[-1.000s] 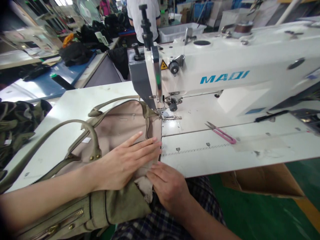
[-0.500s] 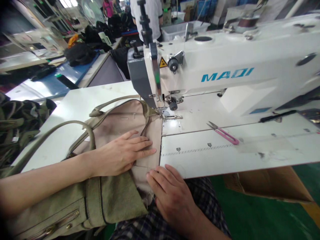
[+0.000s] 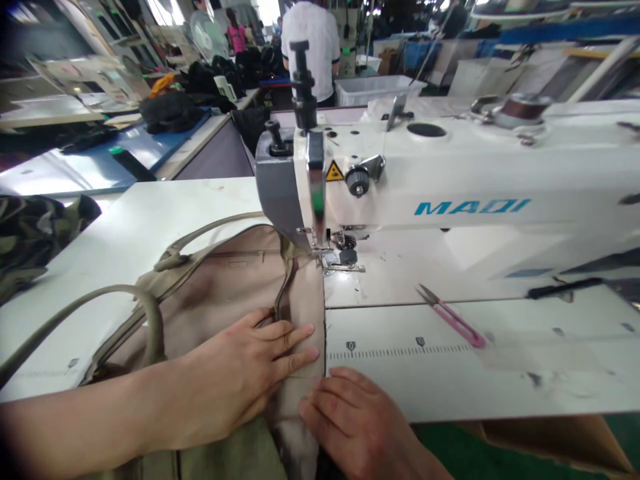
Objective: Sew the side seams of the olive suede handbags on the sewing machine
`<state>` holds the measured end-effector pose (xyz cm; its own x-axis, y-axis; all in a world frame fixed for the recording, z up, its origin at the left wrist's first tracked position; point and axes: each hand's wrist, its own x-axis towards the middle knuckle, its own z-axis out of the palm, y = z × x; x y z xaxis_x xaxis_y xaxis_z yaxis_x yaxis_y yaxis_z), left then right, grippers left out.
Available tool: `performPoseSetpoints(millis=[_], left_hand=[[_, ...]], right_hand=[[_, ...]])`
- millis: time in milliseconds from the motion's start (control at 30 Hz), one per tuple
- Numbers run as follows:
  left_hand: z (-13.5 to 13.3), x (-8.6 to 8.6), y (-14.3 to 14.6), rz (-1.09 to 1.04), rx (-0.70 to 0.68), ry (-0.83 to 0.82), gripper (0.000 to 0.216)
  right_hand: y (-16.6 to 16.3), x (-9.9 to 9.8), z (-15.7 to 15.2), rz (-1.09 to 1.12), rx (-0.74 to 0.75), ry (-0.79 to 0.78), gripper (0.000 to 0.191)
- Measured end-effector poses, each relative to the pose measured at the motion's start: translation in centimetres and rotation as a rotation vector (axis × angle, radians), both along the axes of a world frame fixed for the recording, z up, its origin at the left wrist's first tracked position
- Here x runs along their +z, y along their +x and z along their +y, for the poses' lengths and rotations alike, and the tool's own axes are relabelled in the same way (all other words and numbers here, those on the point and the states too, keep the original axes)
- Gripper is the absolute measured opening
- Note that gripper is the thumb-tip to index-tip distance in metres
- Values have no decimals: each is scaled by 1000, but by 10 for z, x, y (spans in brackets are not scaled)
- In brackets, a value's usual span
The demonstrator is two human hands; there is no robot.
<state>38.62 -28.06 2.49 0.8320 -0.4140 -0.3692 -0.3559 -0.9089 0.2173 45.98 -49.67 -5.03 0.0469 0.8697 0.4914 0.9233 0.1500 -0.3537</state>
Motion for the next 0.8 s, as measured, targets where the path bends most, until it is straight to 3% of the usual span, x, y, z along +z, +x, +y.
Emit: performPoseSetpoints(millis=[133,333,600,800], left_hand=[[3,1,9,-1,60,-17,47],[5,18,3,71,70,-54,48],[17,2,12,-73,88,35,46],[28,4,35,-71,71,71,48]], right_hand=[[10,-1,8,-39,-54,30,35],[16,-3,15,-89,-98,26,33],[26,-4,25,-178,-62,72,35],[41,-9,36,-203,-52,46,35]])
